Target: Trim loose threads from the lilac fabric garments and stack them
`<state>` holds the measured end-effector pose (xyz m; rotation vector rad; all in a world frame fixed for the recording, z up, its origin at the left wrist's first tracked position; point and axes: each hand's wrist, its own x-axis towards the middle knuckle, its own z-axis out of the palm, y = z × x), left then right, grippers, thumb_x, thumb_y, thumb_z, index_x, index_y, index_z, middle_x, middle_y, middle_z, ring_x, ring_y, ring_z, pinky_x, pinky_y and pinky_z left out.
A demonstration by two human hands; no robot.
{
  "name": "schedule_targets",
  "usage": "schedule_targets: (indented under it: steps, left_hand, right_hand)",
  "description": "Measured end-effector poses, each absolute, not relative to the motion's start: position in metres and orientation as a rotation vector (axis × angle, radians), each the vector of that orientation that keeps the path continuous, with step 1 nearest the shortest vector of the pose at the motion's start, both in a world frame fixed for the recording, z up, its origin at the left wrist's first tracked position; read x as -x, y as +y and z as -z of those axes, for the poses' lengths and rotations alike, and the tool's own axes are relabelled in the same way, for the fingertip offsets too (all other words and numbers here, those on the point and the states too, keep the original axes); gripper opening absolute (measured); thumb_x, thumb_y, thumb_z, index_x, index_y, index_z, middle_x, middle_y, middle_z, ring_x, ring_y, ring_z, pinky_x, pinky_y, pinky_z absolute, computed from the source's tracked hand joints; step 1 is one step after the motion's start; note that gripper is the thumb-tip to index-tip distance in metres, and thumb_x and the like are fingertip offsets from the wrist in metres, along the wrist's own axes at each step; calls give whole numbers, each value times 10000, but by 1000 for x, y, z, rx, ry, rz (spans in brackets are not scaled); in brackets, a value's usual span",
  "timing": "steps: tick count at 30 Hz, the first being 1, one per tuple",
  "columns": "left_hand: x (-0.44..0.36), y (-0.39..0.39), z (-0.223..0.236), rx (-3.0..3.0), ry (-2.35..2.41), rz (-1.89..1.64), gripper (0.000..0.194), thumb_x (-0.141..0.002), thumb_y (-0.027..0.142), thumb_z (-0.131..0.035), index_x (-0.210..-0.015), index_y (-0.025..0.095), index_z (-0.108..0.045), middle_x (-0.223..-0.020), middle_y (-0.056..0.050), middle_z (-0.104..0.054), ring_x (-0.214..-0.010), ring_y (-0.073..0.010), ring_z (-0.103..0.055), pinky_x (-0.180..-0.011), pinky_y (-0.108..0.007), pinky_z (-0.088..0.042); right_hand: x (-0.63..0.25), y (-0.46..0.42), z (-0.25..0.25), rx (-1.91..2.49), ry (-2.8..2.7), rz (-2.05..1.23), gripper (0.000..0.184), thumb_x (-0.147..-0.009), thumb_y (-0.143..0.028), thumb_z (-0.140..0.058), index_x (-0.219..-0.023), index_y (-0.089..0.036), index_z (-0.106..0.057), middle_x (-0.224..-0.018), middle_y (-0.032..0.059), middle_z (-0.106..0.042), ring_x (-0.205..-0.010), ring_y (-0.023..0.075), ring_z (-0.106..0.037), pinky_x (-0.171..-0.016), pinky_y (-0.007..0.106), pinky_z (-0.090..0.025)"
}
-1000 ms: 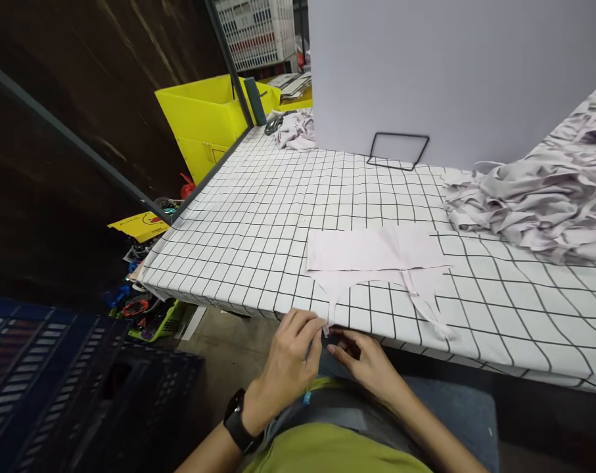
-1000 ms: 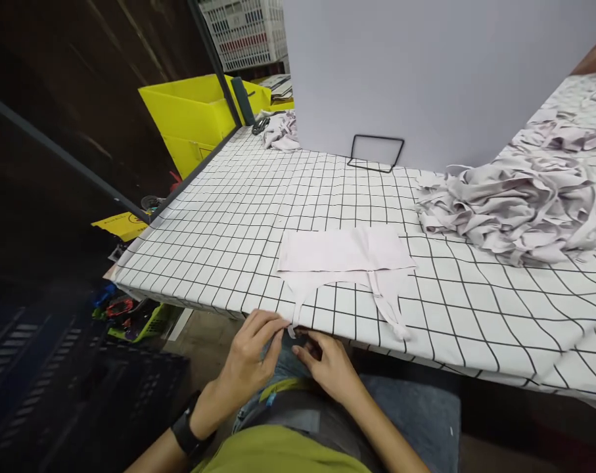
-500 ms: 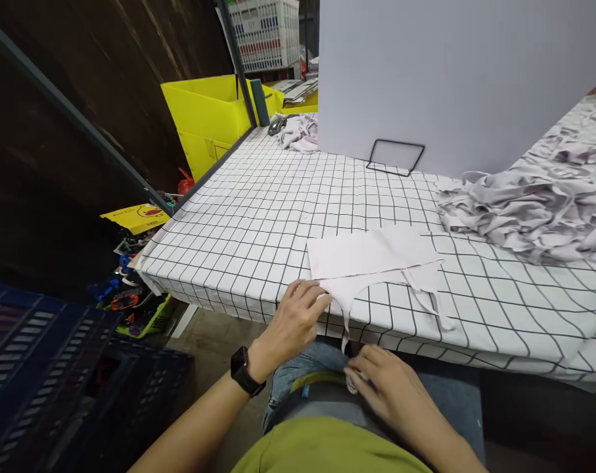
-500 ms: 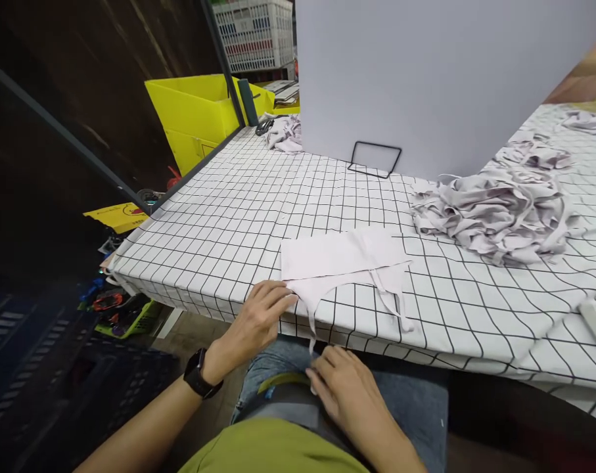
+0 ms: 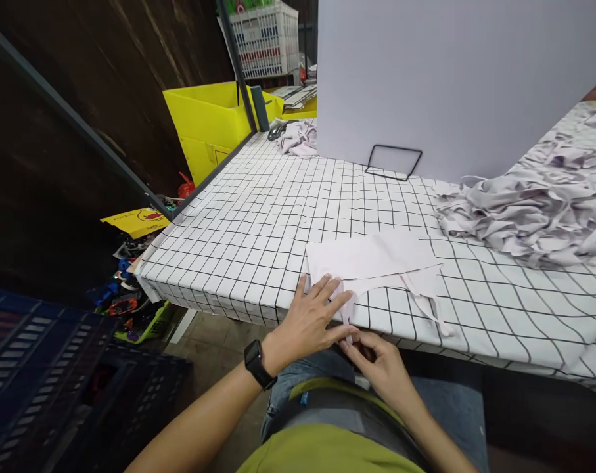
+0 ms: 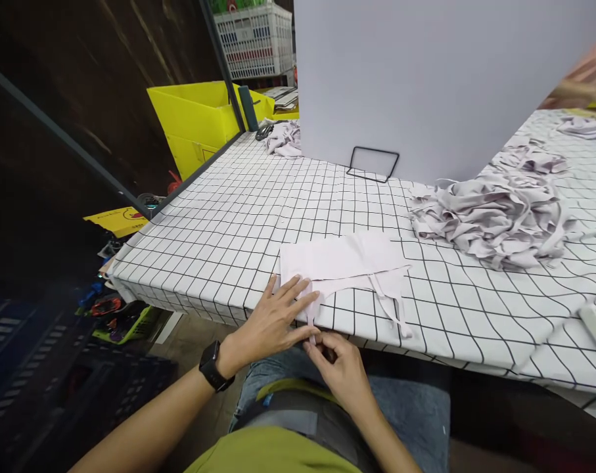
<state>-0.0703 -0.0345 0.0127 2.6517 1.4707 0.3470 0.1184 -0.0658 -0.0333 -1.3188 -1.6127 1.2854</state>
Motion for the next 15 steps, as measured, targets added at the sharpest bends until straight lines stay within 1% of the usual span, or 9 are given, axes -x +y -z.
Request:
schedule_targets:
  steps: [2,4,6,8,10,11,13,15]
  left_hand:
    - [66,-37,-9,-2636,1521,-329,606,-1017,618,-386,-1484,236,-446,-1609,-99,-399,-1523,-314,-296,-1213,-666,-239]
    - [63,-38,-6,-2624,1564,-332,591,-1027,613,-348,-1468,237,-463,-1609,-82,-403,-1528,-304,-286,-1220,-666,-231]
    - [62,-38,-4,-2616,1590,-340,598,-1027,619,-333,-1465,235,-468,-1606,-77,-408,-1525,-300,-295,-1223,-665,-230]
    - [62,-37,-3,-2614,1601,-342,606,-1023,627,-338,-1466,235,-470,-1604,-77,-411,-1519,-301,-308,-1225,-660,-235]
    - [63,-37,-3,-2612,1610,-340,607,-1020,630,-349,-1465,237,-474,-1599,-78,-419,-1514,-303,-320,-1225,-657,-236]
    - [63,-37,-3,-2611,1616,-337,606,-1017,632,-359,-1463,240,-478,-1595,-79,-425,-1511,-305,-327,-1225,-657,-236]
    - [63,-36,-4,-2607,1624,-333,598,-1011,630,-388,-1458,246,-485,-1587,-82,-437,-1504,-308,-341,-1225,-657,-231]
    - [62,-36,-5,-2603,1622,-341,582,-1010,617,-413,-1451,247,-495,-1577,-89,-452,-1497,-311,-354,-1227,-655,-225]
  right_hand:
    - [-129,-74,22,1283,-1729,-1233,339,-885,-469,-655,-683,-201,-698,-803,51,-643,-743,200,-602,-727,291,-485]
    - [-142,-84,11,1227,-1883,-1197,355,-956,-425,-571,-697,-215,-694,-894,71,-678,-833,211,-645,-774,285,-495]
    - [-156,-96,2,1198,-1998,-1181,370,-1003,-401,-494,-744,-229,-695,-864,67,-697,-824,209,-668,-758,273,-511]
    - [-171,-107,-5,1223,-2030,-1195,370,-1009,-407,-481,-754,-238,-690,-787,53,-697,-767,205,-677,-712,256,-526]
    - [-184,-117,-12,1286,-2020,-1247,378,-1009,-425,-479,-756,-243,-693,-755,45,-701,-730,199,-686,-676,234,-536]
    - [-190,-121,-15,1319,-2009,-1287,373,-1007,-435,-480,-782,-246,-710,-767,47,-715,-729,198,-695,-671,225,-541]
    - [-199,-128,-20,1389,-1968,-1352,351,-992,-465,-500,-883,-252,-757,-847,60,-755,-785,210,-722,-713,224,-560]
    - [-205,-133,-25,1479,-1864,-1366,336,-946,-508,-568,-979,-255,-787,-904,74,-778,-843,236,-736,-759,242,-572]
